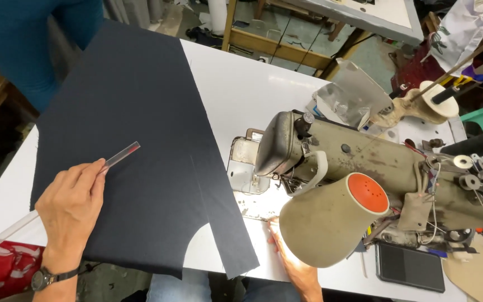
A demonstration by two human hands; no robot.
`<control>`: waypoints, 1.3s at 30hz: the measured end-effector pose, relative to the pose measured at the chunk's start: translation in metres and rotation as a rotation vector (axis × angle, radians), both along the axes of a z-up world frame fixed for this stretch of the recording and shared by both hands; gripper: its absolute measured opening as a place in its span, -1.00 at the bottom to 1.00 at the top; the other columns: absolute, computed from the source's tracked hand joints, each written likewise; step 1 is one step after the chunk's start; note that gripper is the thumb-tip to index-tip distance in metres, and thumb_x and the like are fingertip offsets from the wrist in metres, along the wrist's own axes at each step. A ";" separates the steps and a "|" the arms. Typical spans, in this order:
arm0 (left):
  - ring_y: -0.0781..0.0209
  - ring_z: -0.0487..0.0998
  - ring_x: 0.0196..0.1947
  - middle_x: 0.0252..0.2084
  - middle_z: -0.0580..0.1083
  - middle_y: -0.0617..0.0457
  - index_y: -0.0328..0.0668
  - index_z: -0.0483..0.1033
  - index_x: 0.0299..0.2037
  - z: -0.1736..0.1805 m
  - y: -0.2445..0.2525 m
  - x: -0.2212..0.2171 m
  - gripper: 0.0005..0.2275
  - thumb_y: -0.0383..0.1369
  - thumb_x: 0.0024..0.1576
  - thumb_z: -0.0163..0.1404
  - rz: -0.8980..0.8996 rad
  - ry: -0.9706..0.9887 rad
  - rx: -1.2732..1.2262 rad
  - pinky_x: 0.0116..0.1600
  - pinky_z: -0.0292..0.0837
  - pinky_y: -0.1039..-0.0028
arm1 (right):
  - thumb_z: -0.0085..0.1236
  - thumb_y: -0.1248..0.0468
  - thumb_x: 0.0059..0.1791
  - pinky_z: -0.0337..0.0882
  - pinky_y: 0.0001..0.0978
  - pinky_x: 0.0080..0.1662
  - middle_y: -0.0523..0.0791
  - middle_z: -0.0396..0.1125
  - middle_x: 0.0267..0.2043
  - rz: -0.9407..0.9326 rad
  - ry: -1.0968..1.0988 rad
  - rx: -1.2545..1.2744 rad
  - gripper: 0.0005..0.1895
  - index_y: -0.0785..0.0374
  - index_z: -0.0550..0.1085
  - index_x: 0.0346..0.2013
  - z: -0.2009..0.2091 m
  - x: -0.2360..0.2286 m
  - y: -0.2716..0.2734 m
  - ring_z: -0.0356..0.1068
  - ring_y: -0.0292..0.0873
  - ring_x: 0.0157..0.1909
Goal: The person is using a ruler and tailor's chalk to mark precise lines on a piece of dark fabric on a sewing table.
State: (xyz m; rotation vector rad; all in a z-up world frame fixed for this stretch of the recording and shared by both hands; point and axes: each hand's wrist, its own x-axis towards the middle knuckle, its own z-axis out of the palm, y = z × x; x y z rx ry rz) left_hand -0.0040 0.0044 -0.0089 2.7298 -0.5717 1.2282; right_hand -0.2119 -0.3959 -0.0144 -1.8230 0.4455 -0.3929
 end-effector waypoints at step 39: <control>0.28 0.49 -0.39 -0.25 0.45 0.19 0.02 0.57 0.28 0.043 -0.078 -0.097 -0.63 -0.47 0.27 0.23 -0.481 0.467 -0.134 -0.58 0.30 0.51 | 0.30 0.40 0.15 0.57 -0.54 -0.23 -0.05 0.51 -0.34 -0.114 -0.075 -0.026 -0.90 0.41 0.63 -0.09 0.002 0.003 0.015 0.47 -0.27 -0.38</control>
